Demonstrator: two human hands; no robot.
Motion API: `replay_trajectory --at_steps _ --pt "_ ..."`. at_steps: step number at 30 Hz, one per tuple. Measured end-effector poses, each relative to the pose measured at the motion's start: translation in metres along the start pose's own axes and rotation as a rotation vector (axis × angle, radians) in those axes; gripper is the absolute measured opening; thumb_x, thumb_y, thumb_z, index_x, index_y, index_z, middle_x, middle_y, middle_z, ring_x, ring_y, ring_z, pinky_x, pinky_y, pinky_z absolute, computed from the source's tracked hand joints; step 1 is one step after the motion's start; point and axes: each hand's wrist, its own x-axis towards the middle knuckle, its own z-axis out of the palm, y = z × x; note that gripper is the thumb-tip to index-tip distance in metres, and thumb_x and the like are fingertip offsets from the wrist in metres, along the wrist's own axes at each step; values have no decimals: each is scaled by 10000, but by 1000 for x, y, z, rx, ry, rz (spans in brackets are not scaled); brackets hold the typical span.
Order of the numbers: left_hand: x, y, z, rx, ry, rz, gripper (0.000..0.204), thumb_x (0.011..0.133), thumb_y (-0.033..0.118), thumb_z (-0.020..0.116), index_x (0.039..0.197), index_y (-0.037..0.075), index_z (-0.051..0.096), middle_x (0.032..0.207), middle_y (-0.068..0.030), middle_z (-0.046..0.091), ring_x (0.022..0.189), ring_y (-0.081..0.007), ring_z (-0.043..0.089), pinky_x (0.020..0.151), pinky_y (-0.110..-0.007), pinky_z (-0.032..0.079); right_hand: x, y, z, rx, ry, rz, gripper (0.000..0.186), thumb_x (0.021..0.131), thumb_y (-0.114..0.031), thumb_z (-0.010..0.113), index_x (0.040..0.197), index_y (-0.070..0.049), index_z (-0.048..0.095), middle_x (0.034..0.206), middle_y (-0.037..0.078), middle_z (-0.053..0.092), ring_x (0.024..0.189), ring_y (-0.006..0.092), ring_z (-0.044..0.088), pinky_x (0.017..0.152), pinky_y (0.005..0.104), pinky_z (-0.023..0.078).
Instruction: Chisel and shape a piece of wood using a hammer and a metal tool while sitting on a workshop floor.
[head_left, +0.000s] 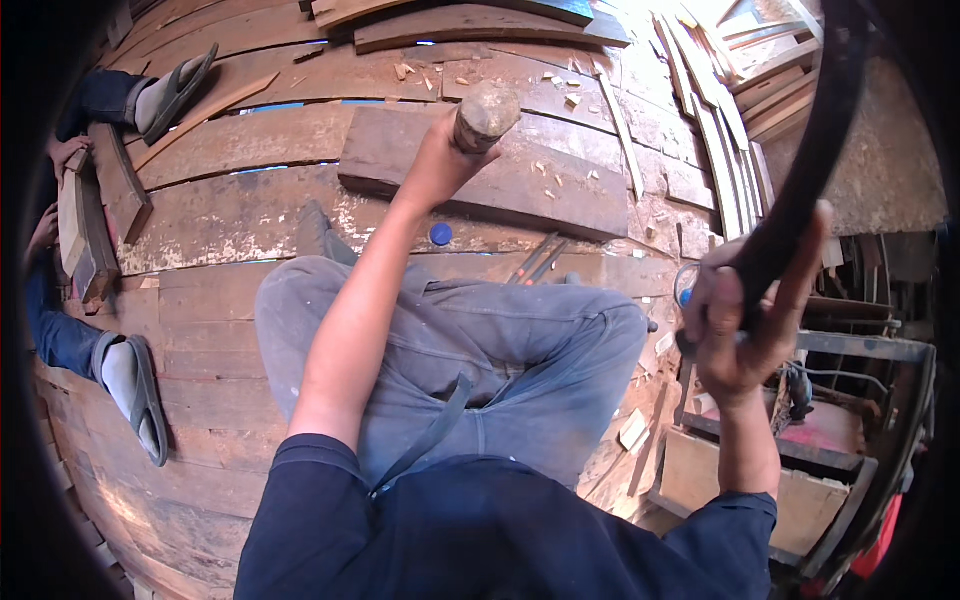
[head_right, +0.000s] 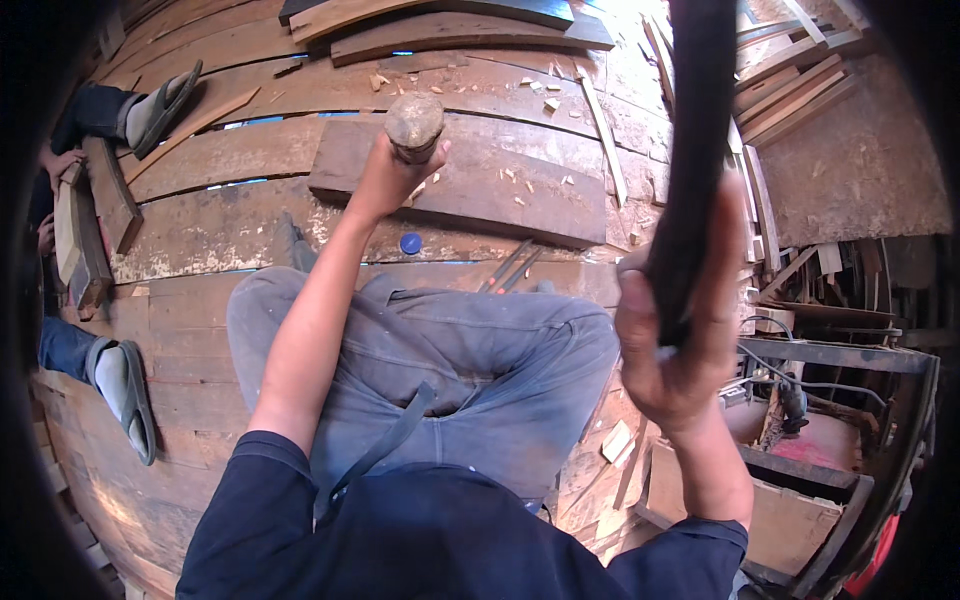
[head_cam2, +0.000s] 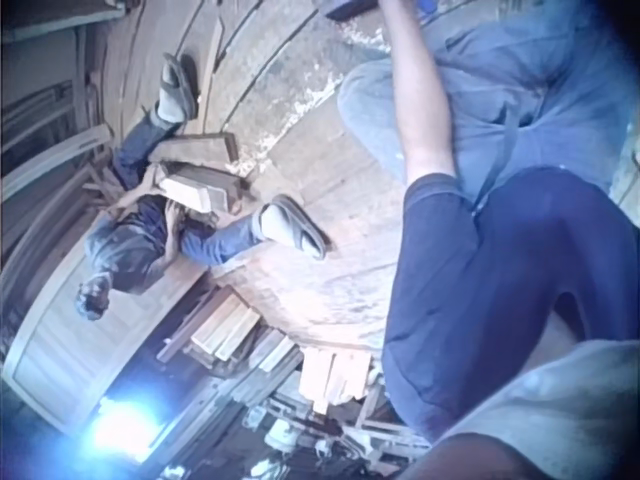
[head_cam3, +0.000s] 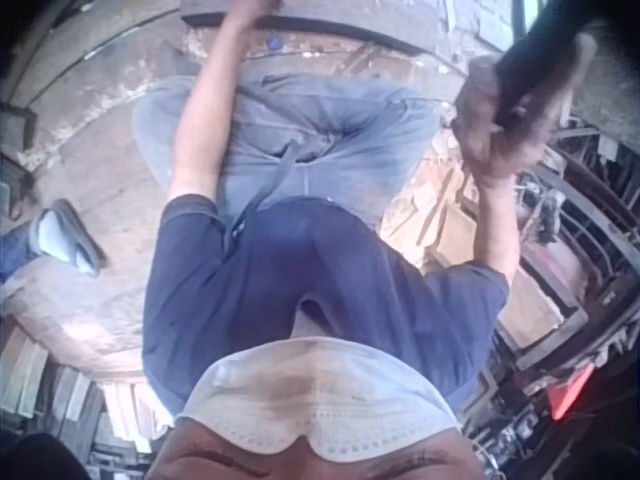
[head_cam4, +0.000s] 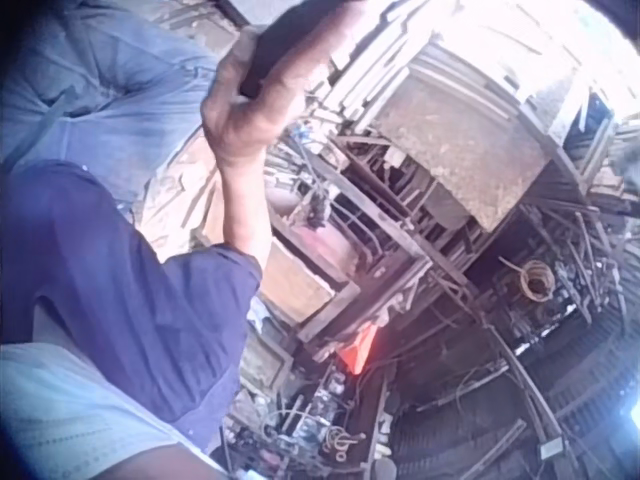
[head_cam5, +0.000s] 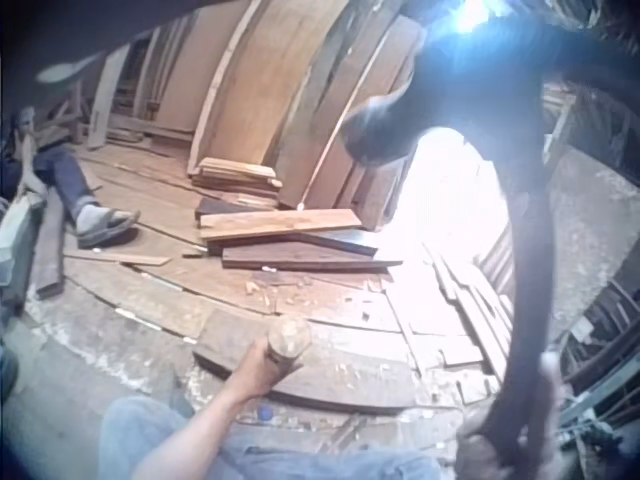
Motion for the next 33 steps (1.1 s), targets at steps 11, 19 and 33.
replay_trajectory --at_steps 11,19,33 --pt "-2 3 2 45 -50 -33 357 746 11 755 1069 3 602 958 -63 671 896 -98 589 818 -290 492 -1 -1 7 -137 -67 17 653 884 58 540 1468 48 248 1347 259 512 914 246 667 762 306 512" --pt "-4 3 6 9 -55 -45 407 740 6 754 1115 0 595 996 -76 670 934 -109 592 851 -295 486 -12 9 28 -299 -271 -83 635 849 41 596 1435 18 353 1251 220 589 829 275 670 798 361 520" --pt "-7 -3 8 32 -44 64 197 831 154 733 931 4 653 825 -39 679 775 -65 579 723 -288 500 -31 4 25 -156 -436 220 582 870 49 558 1411 71 346 1354 265 494 982 307 664 827 358 499"
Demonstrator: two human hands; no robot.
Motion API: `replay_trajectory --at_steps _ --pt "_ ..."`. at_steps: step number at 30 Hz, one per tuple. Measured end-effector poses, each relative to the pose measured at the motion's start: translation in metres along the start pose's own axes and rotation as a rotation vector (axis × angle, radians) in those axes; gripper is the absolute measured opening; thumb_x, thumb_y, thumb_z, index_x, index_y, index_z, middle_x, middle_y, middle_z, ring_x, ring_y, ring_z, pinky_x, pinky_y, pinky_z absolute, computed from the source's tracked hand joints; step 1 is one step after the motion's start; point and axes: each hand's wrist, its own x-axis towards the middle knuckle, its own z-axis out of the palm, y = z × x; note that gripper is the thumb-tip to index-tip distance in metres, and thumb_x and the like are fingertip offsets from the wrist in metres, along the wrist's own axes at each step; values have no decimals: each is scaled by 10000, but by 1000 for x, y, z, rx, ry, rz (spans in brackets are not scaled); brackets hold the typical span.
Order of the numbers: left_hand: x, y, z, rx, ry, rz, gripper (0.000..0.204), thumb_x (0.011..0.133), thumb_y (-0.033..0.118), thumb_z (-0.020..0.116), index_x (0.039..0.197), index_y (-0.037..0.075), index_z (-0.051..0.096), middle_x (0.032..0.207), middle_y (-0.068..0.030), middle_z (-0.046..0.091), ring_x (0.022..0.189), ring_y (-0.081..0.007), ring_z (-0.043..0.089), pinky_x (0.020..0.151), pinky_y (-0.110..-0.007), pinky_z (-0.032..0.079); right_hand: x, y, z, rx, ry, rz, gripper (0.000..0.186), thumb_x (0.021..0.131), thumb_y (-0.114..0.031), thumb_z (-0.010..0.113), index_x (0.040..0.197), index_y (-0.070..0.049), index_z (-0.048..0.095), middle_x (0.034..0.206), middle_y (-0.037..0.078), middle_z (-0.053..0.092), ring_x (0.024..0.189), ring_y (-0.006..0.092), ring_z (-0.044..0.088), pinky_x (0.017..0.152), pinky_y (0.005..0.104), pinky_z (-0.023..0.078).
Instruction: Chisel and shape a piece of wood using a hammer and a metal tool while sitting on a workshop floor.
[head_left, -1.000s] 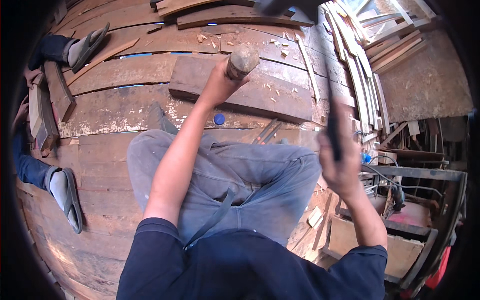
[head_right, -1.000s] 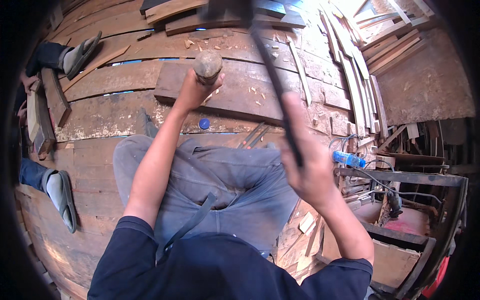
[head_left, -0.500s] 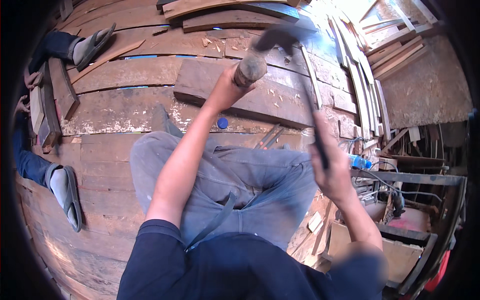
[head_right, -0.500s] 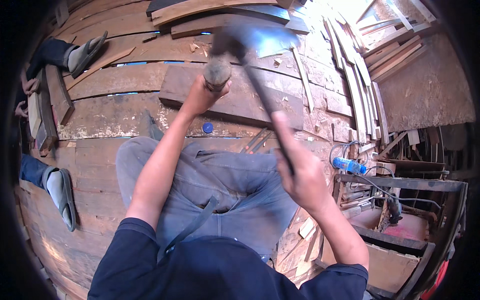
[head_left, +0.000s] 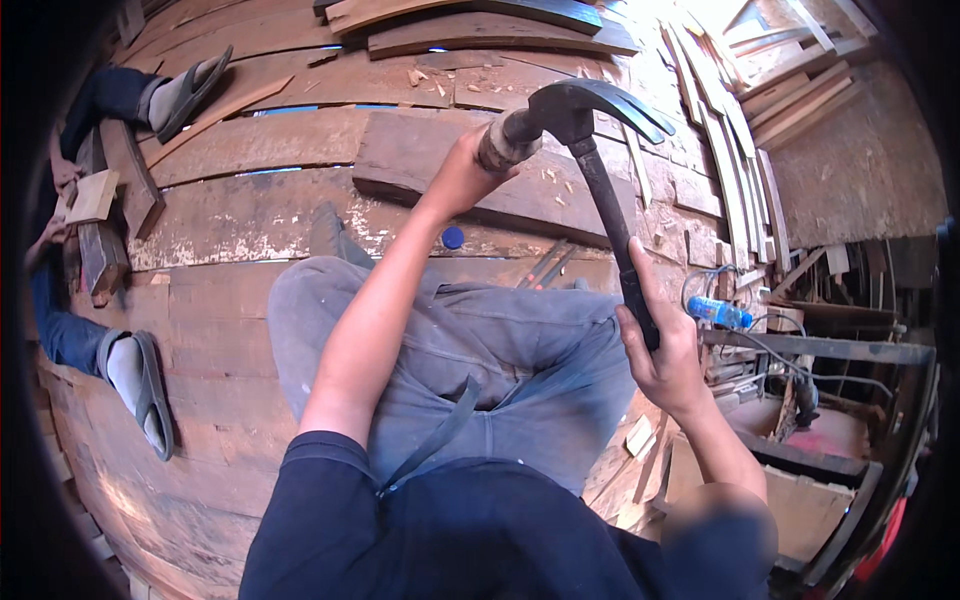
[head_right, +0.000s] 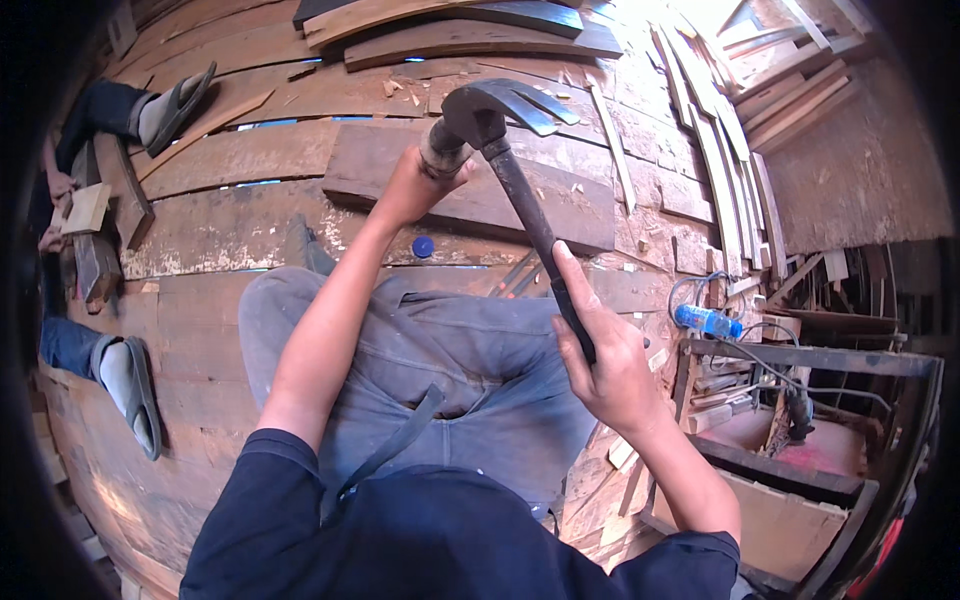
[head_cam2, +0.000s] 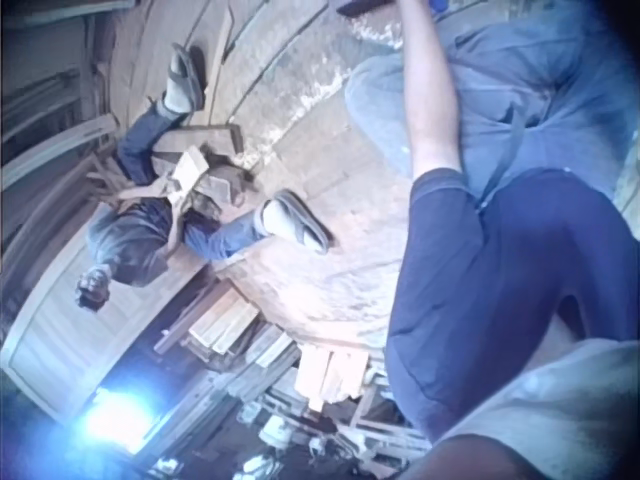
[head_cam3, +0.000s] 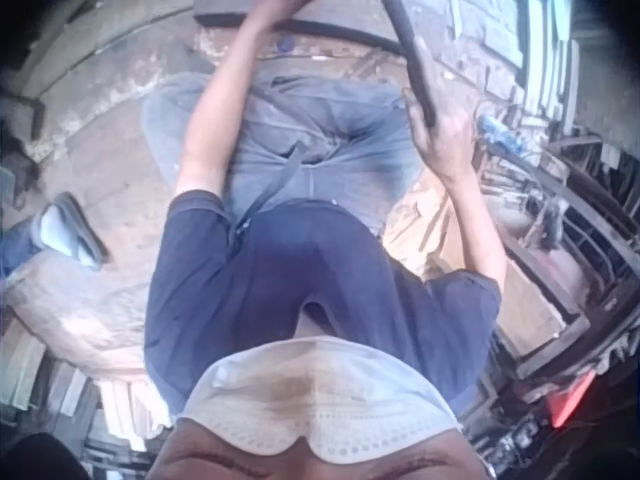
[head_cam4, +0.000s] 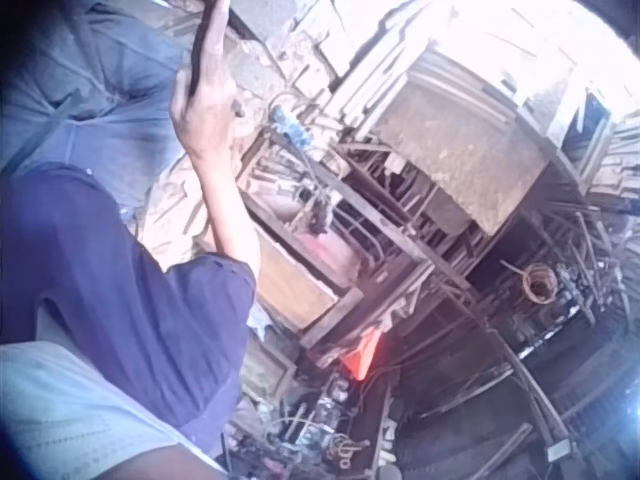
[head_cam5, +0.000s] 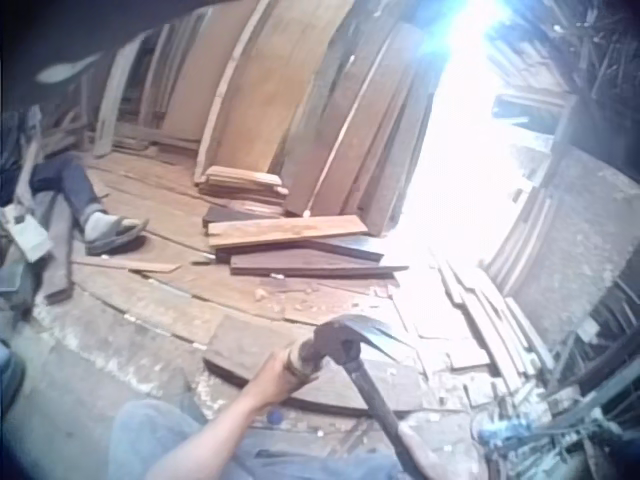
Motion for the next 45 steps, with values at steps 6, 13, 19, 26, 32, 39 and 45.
replay_trajectory --at_steps 6,13,19,26,32,39,45 --pt "1 0 1 -33 99 52 201 834 148 737 936 26 614 838 -22 636 774 -81 560 715 -285 487 -55 1 22 288 326 215 604 922 17 508 1468 36 252 981 148 625 597 134 576 543 259 465" --pt "11 20 -28 -127 193 32 226 868 95 695 995 71 508 822 31 507 752 -56 495 674 -220 428 -92 4 53 525 566 372 667 991 -111 461 1525 -96 61 658 29 460 393 62 396 351 220 340" --pt "6 -10 -42 -29 240 -65 251 849 125 731 992 25 550 903 24 570 821 -71 541 732 -242 455 -105 11 85 840 601 627 646 1000 -122 470 1532 -153 104 661 10 441 409 60 383 351 222 347" --pt "4 -4 -35 -89 254 -94 237 841 104 721 967 52 528 861 25 532 752 -72 520 679 -231 439 -95 17 119 1176 479 745 699 998 -185 499 1539 -205 57 671 22 433 399 75 385 339 229 344" --pt "3 -6 -28 -96 230 -72 231 851 97 705 962 82 504 818 40 478 738 -59 471 634 -227 413 -50 8 129 1182 376 583 652 991 -161 498 1535 -154 139 705 34 485 427 63 418 380 230 404" --pt "6 11 -19 -193 252 -90 214 865 95 678 940 90 477 787 40 445 701 -63 458 610 -225 409 14 35 171 241 330 201 612 901 -17 546 1471 -113 343 1123 282 615 1064 416 604 870 425 479" --pt "15 15 -40 -244 391 -35 214 855 53 674 956 94 490 793 28 474 672 -67 482 590 -229 412 16 40 186 290 279 277 602 904 -13 533 1467 -101 340 1230 295 553 1164 431 532 951 419 450"
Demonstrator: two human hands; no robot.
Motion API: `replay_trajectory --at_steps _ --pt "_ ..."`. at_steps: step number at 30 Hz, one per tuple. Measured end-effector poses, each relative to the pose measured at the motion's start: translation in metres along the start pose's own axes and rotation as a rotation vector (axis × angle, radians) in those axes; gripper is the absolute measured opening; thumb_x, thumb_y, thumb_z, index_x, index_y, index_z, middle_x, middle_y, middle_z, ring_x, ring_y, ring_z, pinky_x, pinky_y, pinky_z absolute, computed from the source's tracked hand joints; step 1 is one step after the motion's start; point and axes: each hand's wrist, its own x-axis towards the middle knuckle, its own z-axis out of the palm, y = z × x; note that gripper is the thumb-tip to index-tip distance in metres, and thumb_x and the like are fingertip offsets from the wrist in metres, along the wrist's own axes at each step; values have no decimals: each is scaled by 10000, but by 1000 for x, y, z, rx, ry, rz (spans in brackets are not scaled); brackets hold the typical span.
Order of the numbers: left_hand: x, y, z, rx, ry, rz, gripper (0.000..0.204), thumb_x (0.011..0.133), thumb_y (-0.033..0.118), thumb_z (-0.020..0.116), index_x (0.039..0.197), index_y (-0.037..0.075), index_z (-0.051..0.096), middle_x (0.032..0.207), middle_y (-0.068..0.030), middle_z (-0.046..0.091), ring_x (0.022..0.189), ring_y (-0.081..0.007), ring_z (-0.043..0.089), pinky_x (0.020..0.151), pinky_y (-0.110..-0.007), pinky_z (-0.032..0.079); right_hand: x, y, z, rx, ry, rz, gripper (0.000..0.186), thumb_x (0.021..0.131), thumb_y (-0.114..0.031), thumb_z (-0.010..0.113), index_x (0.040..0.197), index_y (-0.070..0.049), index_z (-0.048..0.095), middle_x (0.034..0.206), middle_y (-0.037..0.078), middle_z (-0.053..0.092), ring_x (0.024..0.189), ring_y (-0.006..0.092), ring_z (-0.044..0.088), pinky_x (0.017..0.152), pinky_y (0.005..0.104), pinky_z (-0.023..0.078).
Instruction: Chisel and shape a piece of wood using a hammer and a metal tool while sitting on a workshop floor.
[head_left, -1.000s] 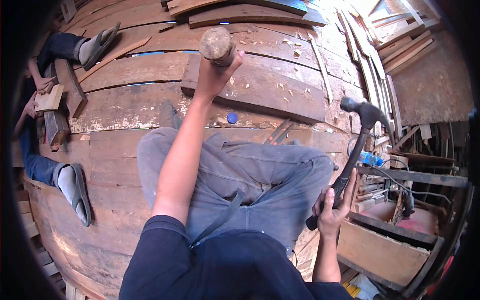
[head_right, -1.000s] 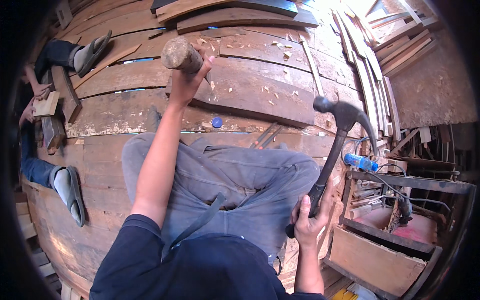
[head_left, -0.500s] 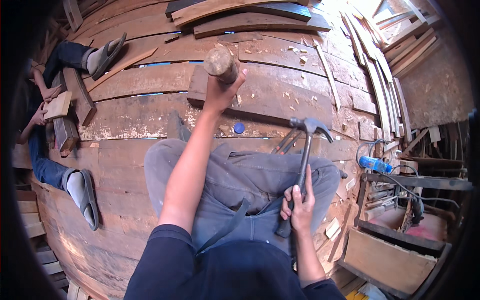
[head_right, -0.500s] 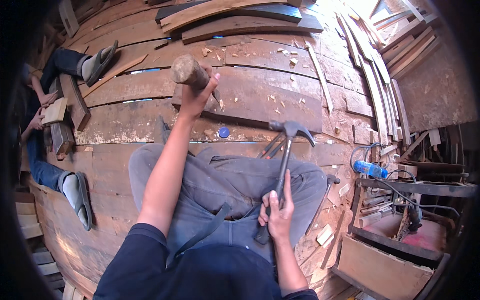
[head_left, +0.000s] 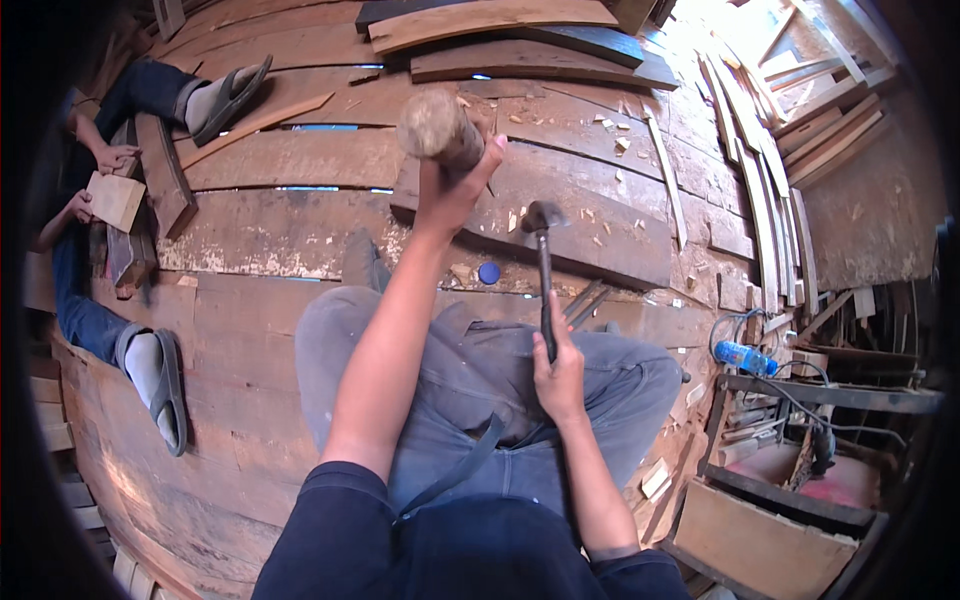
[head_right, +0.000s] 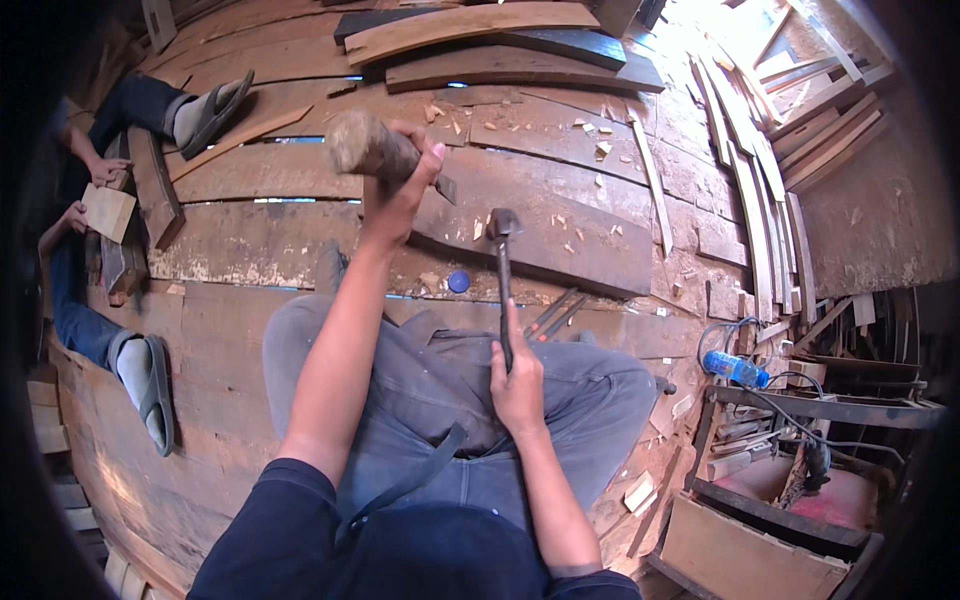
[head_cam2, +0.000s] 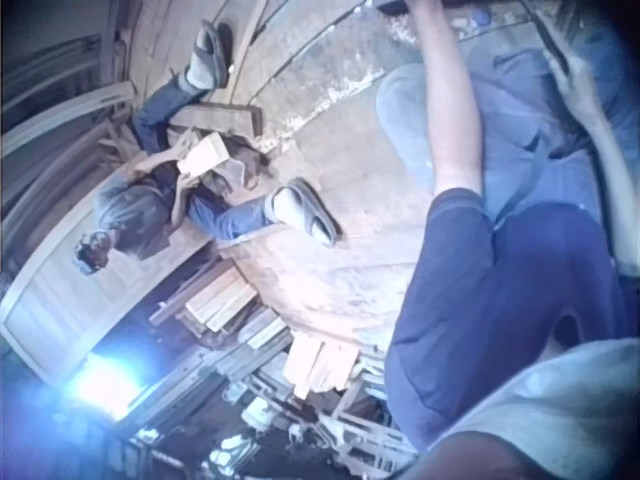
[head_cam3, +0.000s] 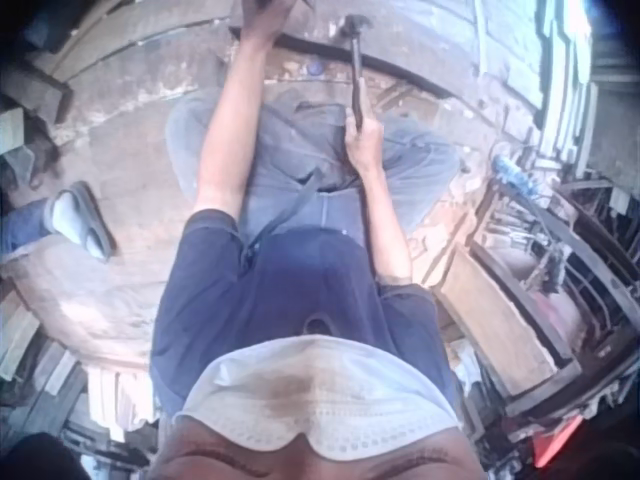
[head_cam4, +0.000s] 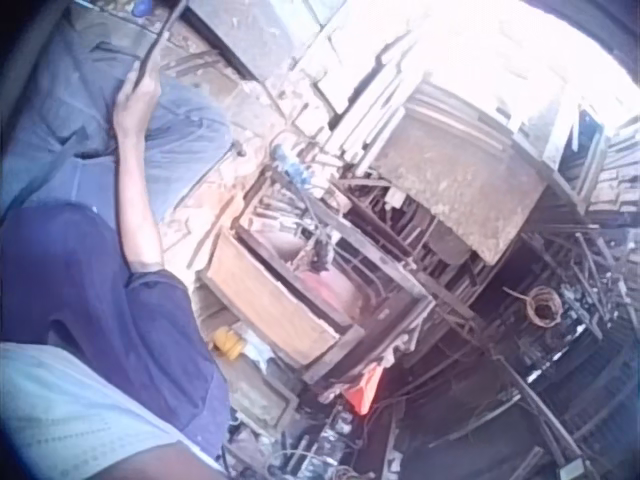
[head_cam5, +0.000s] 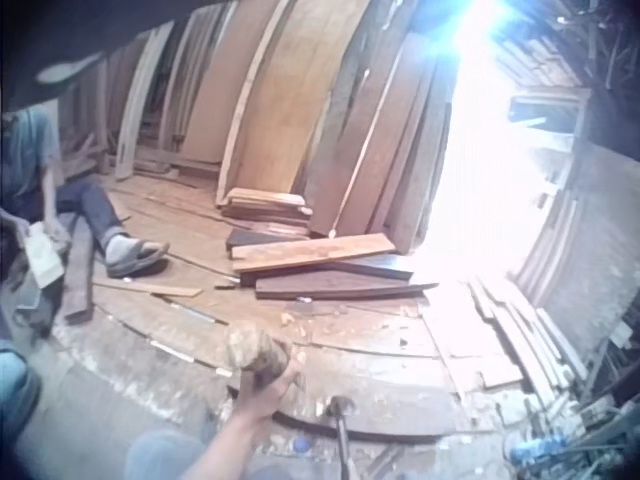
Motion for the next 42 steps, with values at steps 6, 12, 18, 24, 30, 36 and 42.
replay_trajectory --at_steps 6,12,18,24,30,36,42 --pt "5 7 -14 99 6 99 226 855 69 691 959 95 492 814 36 473 693 -50 462 611 -207 397 24 17 -7 -48 142 5 644 877 28 536 1471 -112 329 1278 249 550 1149 421 549 943 433 454" --pt "6 17 -17 73 89 154 223 846 64 700 948 94 504 826 37 495 705 -58 475 624 -221 405 25 39 5 -240 4 66 758 779 38 589 1473 -116 326 1168 240 466 1020 437 513 888 469 436" --pt "12 22 -27 3 154 82 228 832 59 717 950 79 524 855 36 530 760 -60 504 681 -225 426 62 4 34 -254 -212 -157 487 772 -8 616 1252 -24 539 1140 197 525 1038 368 548 875 433 462" --pt "12 20 -28 32 209 47 223 824 69 731 940 75 542 877 39 538 756 -53 516 680 -218 433 103 42 122 -456 -200 -289 438 792 -88 657 1215 -37 554 1043 205 569 947 375 596 855 452 495" --pt "19 31 -35 2 214 13 196 825 75 730 916 72 557 836 50 529 750 -49 503 694 -215 431 139 6 102 -234 -115 -340 291 773 -105 684 1033 -44 568 993 196 606 909 385 614 763 468 521" --pt "18 15 -34 85 290 50 171 827 61 714 932 57 579 841 49 547 784 -54 517 724 -230 442 198 0 80 -444 -42 -197 332 780 -132 687 1101 -152 602 1000 124 618 886 337 640 724 437 531" --pt "18 22 -34 57 253 31 131 838 77 715 907 42 609 817 51 573 748 -48 513 696 -229 438 216 0 80 -327 -181 -360 261 797 -96 655 1057 -105 636 998 157 629 909 359 629 754 451 522"
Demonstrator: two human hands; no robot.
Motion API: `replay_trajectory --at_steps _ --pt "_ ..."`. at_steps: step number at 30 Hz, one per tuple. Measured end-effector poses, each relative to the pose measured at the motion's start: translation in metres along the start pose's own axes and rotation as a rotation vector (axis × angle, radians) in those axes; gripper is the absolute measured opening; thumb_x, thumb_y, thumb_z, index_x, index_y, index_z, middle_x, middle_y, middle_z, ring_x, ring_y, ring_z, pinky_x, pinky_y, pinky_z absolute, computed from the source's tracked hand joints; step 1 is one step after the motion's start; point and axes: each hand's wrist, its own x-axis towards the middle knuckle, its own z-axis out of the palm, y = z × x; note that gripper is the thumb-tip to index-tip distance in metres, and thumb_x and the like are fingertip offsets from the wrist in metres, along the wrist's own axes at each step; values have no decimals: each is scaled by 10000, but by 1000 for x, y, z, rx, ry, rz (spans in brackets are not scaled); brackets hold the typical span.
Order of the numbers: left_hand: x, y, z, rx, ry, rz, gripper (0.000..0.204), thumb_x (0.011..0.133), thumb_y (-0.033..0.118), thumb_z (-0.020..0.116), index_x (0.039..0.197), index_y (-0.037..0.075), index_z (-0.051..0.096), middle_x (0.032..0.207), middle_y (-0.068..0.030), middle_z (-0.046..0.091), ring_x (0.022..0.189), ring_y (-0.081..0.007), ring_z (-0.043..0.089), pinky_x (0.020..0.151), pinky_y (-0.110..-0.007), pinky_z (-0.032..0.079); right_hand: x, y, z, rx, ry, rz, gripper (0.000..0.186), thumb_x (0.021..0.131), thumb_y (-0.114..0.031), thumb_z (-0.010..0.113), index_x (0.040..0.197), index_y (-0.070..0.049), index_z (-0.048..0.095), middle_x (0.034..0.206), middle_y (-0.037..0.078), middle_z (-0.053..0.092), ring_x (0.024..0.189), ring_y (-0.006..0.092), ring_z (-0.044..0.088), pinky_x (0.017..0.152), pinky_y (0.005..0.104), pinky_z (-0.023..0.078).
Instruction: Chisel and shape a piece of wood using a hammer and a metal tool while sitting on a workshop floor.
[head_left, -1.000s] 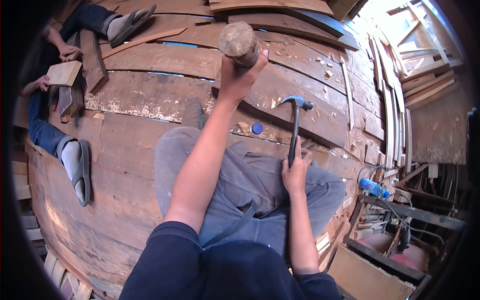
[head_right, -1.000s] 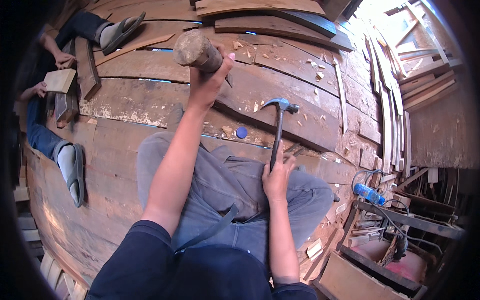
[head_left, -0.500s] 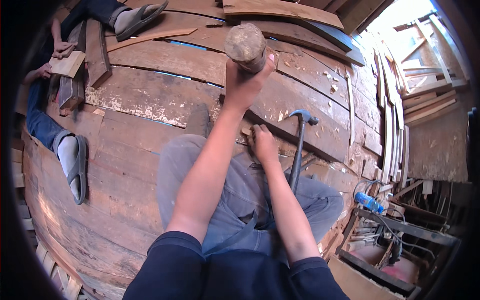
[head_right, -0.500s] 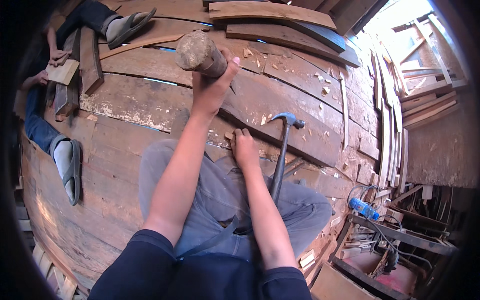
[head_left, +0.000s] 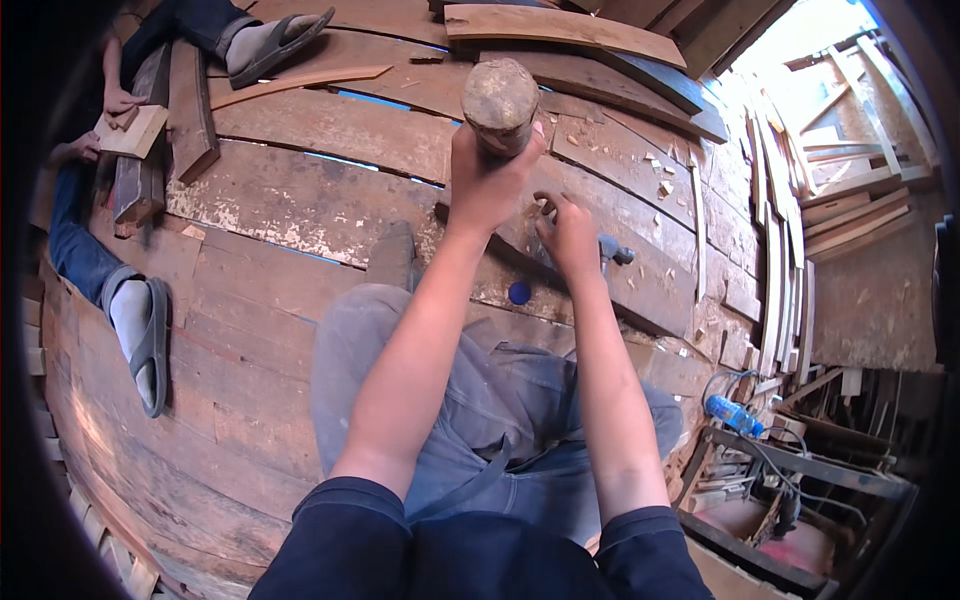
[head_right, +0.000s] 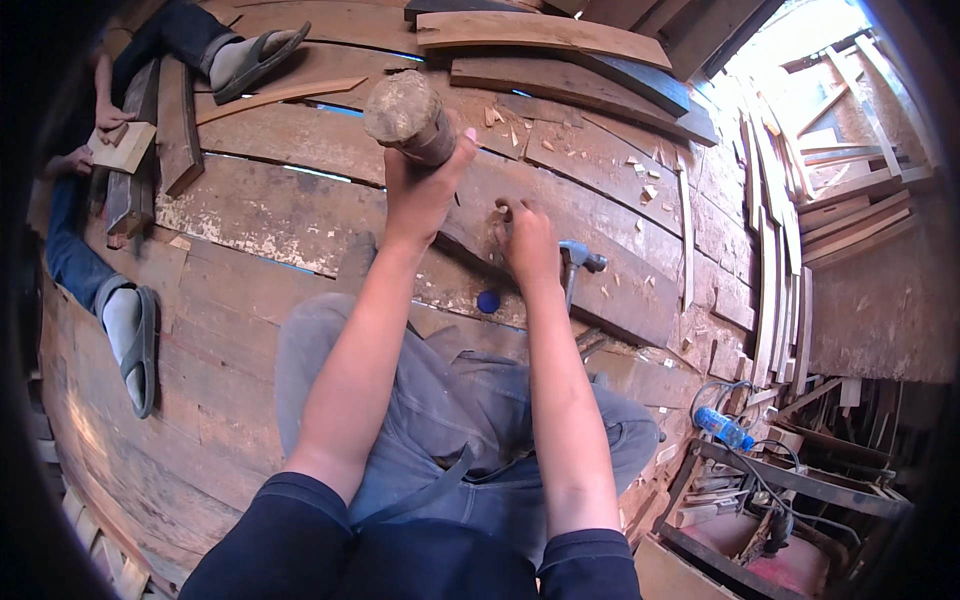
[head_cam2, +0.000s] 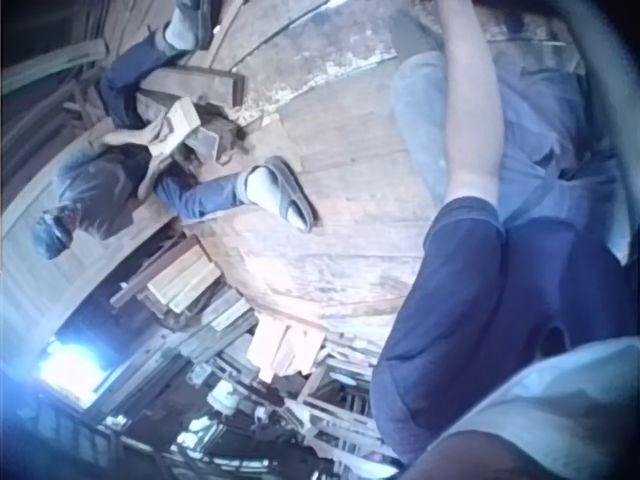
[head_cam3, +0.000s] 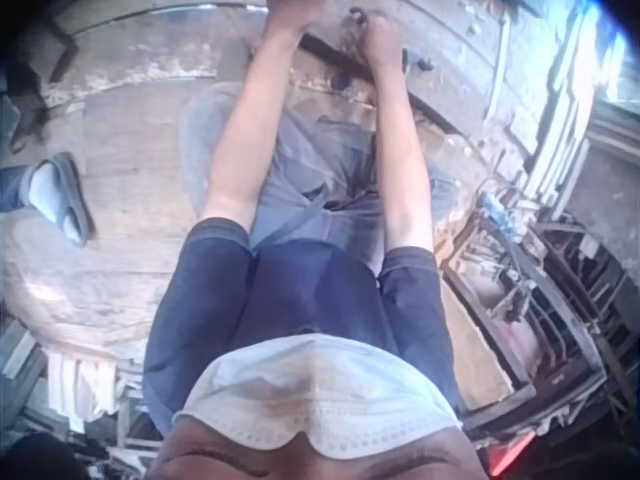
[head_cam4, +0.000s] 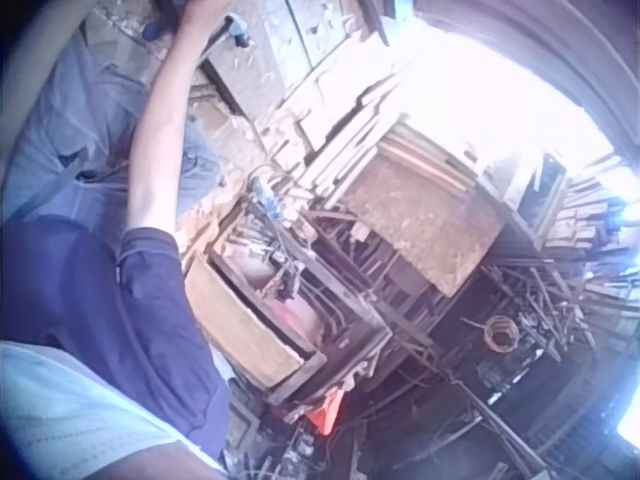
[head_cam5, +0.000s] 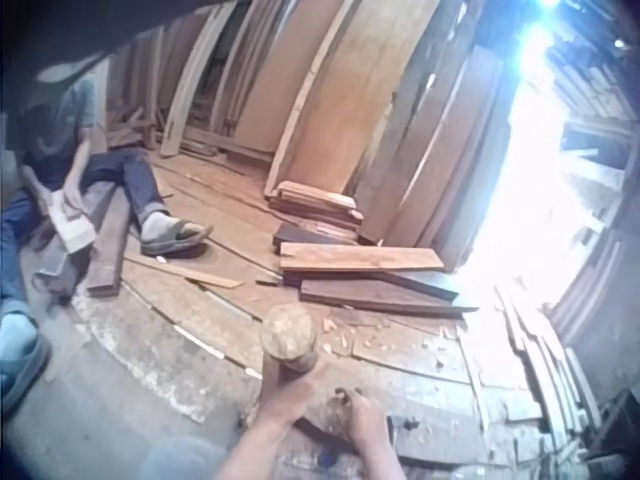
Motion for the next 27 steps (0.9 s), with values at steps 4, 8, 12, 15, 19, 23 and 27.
replay_trajectory --at_steps 4,8,12,15,19,23,27 --pt "1 -6 2 28 17 59 118 846 75 708 885 38 603 799 57 568 735 -41 504 678 -228 431 0 -2 -6 110 -79 92 224 793 -87 655 1015 -79 628 971 166 651 917 368 627 770 465 512" --pt "1 -8 2 9 3 33 119 846 71 707 884 33 601 799 55 567 734 -42 502 674 -230 431 -7 -3 -16 -157 -49 170 210 795 -122 669 990 -84 603 937 160 663 904 367 634 775 469 507" --pt "0 -7 3 35 17 49 121 845 72 709 883 30 602 799 53 566 732 -44 498 668 -231 430 -11 -2 -18 -140 40 237 258 793 -155 690 1040 -117 624 962 150 657 936 348 626 796 446 507" --pt "0 -9 4 15 -13 45 125 842 72 711 885 31 602 800 51 566 734 -44 497 666 -229 429 -10 10 -11 -104 86 137 271 794 -138 687 1060 -127 640 982 146 653 971 339 609 830 432 496" --pt "-2 -13 2 58 -68 47 124 839 72 713 883 32 605 796 52 565 733 -42 496 663 -225 426 -9 15 -8 -57 11 45 247 794 -77 662 1038 -116 660 991 149 652 1010 340 588 873 423 476" --pt "-5 -16 4 21 -51 49 113 839 74 708 864 32 606 790 56 565 728 -38 495 657 -227 427 -9 15 -4 10 29 3 237 788 -48 649 1014 -114 673 1007 153 650 1006 348 589 871 425 477" --pt "-3 -19 2 73 -112 13 221 789 94 718 964 -2 625 877 -50 679 816 -102 620 753 -278 496 -12 19 -1 89 -18 110 262 754 -59 674 1006 -127 674 958 144 664 994 339 598 872 429 472"
